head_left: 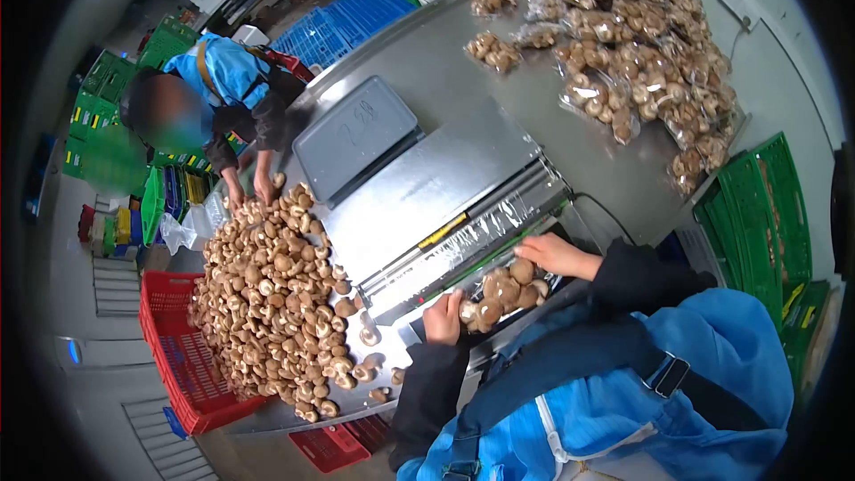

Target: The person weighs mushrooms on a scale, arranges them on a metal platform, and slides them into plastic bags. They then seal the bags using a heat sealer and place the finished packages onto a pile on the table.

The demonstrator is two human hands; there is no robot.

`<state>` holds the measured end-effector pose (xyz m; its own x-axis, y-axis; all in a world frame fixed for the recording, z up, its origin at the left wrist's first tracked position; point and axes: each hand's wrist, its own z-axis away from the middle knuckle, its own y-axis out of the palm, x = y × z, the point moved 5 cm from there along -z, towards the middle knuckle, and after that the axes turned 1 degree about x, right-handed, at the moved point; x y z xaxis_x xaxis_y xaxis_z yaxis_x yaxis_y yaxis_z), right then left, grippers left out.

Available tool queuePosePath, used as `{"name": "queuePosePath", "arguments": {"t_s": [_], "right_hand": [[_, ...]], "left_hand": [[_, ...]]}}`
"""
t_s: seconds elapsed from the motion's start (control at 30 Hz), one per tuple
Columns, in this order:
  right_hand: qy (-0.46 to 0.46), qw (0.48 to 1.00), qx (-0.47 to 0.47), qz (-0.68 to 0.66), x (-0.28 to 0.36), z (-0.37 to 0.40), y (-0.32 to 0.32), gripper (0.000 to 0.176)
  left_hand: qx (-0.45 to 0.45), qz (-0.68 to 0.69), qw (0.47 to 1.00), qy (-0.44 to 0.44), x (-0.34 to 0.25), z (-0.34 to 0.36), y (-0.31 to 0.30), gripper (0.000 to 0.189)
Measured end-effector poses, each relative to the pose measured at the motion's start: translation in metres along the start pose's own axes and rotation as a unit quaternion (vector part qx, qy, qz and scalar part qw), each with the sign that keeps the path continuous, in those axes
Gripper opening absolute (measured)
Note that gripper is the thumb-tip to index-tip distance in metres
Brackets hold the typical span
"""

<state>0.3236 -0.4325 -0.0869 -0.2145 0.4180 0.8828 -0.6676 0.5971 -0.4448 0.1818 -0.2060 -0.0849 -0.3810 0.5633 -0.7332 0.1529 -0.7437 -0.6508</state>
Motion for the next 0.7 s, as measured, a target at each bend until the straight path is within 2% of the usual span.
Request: {"name": "queuePosePath", "arguments": {"t_s": [0.07,0.1,0.13,0.17,0.2,0.23,0.27,0.33,0.4,0.43,0.47,0.5,0.6,0.63,0.67,0.7], "right_hand": [[0.104,0.994,-0.018,-0.042,-0.021,0.005,0.002,0.034],[0.173,0.976,-0.017,-0.133,-0.031,0.010,0.003,0.028],[0.237,0.946,-0.016,-0.221,-0.033,0.016,0.002,0.022],[0.251,0.927,-0.006,-0.279,-0.026,0.023,-0.002,0.017],[0.200,0.940,-0.025,-0.275,-0.027,0.023,-0.002,0.016],[0.150,0.950,-0.046,-0.272,-0.027,0.023,0.000,0.016],[0.100,0.956,-0.067,-0.267,-0.027,0.026,0.000,0.016],[0.119,0.941,-0.081,-0.306,-0.028,0.030,0.005,0.013],[0.139,0.918,-0.105,-0.356,-0.016,0.039,-0.003,0.012],[0.144,0.856,-0.091,-0.488,-0.014,0.050,-0.011,0.012],[0.126,0.847,-0.116,-0.503,0.002,0.065,-0.028,0.013],[0.122,0.858,-0.142,-0.479,0.013,0.082,-0.045,0.013],[0.157,0.857,-0.242,-0.428,0.006,0.134,-0.075,0.014],[0.158,0.868,-0.292,-0.369,-0.013,0.148,-0.079,0.012],[0.161,0.874,-0.341,-0.306,-0.034,0.160,-0.078,0.011],[0.165,0.895,-0.367,-0.194,-0.051,0.170,-0.072,0.009]], "left_hand": [[-0.049,-0.063,0.997,0.002,0.008,0.004,0.012,0.036],[-0.104,-0.098,0.990,-0.002,0.010,0.011,0.011,0.030],[-0.125,-0.046,0.990,-0.046,0.007,0.020,0.006,0.023],[-0.150,0.041,0.986,-0.058,0.019,0.027,0.007,0.020],[-0.174,0.127,0.974,-0.069,0.038,0.034,0.010,0.019],[-0.158,0.253,0.954,-0.012,0.039,0.036,0.015,0.020],[-0.156,0.242,0.958,-0.011,0.043,0.041,0.019,0.019],[-0.154,0.220,0.963,-0.009,0.046,0.052,0.024,0.018],[-0.223,0.268,0.937,-0.024,0.078,0.048,0.024,0.018],[-0.228,0.276,0.934,-0.002,0.067,0.048,0.012,0.019],[-0.235,0.286,0.929,0.021,0.047,0.049,-0.004,0.019],[-0.216,0.309,0.926,0.005,0.039,0.050,-0.010,0.019],[-0.151,0.181,0.971,0.030,0.043,0.046,-0.002,0.018],[-0.169,0.158,0.973,0.023,0.030,0.043,0.003,0.019],[-0.122,0.051,0.991,0.017,0.015,0.039,0.011,0.013],[-0.120,-0.064,0.988,0.068,0.013,0.034,0.026,0.009]]}}
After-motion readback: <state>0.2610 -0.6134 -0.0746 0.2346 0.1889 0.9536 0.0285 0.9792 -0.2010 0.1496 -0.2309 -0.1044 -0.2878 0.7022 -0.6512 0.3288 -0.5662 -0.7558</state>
